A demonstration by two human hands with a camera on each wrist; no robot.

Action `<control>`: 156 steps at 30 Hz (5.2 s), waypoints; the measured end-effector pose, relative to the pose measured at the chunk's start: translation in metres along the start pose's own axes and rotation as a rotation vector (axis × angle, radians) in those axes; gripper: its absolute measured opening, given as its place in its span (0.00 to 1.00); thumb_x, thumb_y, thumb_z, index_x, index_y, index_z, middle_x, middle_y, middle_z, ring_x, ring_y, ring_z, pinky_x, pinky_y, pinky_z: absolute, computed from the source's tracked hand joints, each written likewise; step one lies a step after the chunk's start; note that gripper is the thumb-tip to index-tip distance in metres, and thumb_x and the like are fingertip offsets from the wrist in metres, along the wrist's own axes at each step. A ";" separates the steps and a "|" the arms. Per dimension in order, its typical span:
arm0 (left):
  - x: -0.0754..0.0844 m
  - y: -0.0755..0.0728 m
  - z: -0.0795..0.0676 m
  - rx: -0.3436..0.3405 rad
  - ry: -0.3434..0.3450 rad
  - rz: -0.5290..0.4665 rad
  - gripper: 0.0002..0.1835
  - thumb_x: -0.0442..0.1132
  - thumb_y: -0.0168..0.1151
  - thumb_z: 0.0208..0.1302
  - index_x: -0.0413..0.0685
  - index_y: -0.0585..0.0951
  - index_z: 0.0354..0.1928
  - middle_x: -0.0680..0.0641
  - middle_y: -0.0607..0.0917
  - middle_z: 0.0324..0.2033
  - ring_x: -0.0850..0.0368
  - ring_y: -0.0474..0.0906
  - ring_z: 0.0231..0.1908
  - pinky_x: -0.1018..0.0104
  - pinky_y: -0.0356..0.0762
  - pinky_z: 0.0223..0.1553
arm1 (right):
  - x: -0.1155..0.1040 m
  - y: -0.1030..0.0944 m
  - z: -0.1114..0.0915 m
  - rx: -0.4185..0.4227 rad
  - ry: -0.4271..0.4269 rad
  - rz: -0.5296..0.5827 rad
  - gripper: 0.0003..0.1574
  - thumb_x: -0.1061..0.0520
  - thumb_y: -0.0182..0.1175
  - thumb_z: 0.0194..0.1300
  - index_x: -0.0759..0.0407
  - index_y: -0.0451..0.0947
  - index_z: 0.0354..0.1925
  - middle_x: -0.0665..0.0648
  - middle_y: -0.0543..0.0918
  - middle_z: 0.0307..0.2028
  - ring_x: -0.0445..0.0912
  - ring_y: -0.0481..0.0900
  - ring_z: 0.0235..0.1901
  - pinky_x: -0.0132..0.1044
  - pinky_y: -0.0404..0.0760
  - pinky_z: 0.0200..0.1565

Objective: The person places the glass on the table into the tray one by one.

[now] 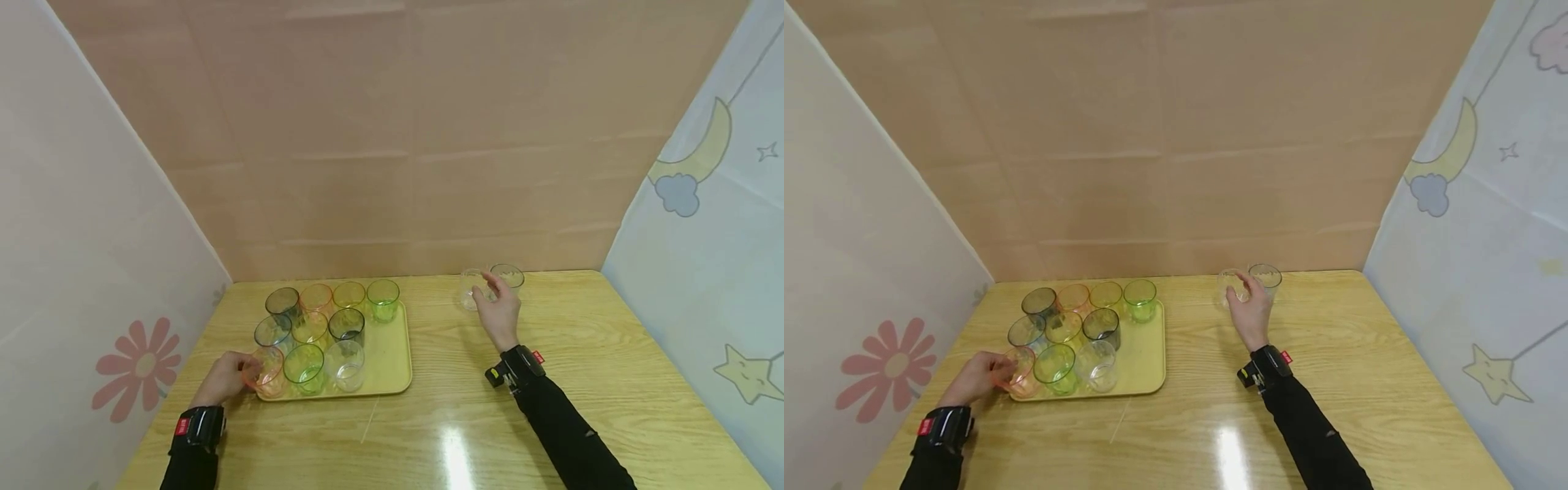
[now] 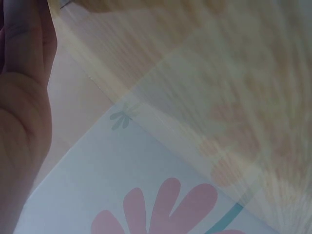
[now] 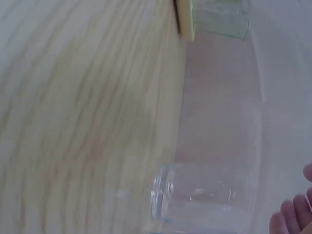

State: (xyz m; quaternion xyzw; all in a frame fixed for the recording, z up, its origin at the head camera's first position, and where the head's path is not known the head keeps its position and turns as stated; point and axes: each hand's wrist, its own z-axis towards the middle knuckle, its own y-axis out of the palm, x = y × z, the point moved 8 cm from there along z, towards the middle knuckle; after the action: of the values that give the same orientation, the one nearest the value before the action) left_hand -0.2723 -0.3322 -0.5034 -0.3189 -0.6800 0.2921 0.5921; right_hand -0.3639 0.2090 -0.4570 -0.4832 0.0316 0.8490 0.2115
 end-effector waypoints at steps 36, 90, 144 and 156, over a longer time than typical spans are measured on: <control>0.001 0.001 0.001 0.025 0.025 0.003 0.11 0.37 0.61 0.67 0.44 0.86 0.26 0.43 0.85 0.36 0.57 0.76 0.32 0.65 0.73 0.31 | 0.049 0.047 0.022 -0.382 0.336 -0.261 0.58 0.56 0.66 0.63 0.68 0.40 0.76 0.74 0.56 0.72 0.67 0.58 0.70 0.60 0.64 0.65; 0.004 0.000 0.003 -0.001 0.025 0.024 0.10 0.36 0.61 0.66 0.43 0.87 0.28 0.42 0.86 0.37 0.57 0.77 0.35 0.64 0.74 0.33 | 0.004 0.118 -0.035 -0.615 0.359 0.280 0.49 0.60 0.71 0.56 0.64 0.57 0.69 0.71 0.67 0.66 0.61 0.66 0.65 0.54 0.63 0.67; -0.003 0.004 0.001 0.000 -0.019 -0.029 0.09 0.36 0.61 0.67 0.42 0.86 0.30 0.47 0.83 0.30 0.57 0.76 0.30 0.66 0.76 0.28 | -0.019 0.168 -0.083 -0.780 0.248 -0.049 0.62 0.44 0.80 0.44 0.59 0.50 0.63 0.66 0.75 0.55 0.54 0.81 0.39 0.45 0.79 0.43; 0.001 0.001 0.001 0.007 -0.019 -0.021 0.09 0.36 0.60 0.67 0.42 0.87 0.32 0.48 0.83 0.28 0.57 0.76 0.28 0.66 0.75 0.27 | -0.013 0.139 -0.068 -0.757 0.241 0.049 0.55 0.67 0.74 0.50 0.70 0.53 0.69 0.70 0.70 0.59 0.63 0.71 0.61 0.54 0.71 0.62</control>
State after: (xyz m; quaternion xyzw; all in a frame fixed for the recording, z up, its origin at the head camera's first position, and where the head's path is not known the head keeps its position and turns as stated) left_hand -0.2734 -0.3308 -0.5041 -0.3070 -0.6881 0.2911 0.5895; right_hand -0.3574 0.0606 -0.5035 -0.6223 -0.2473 0.7427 -0.0072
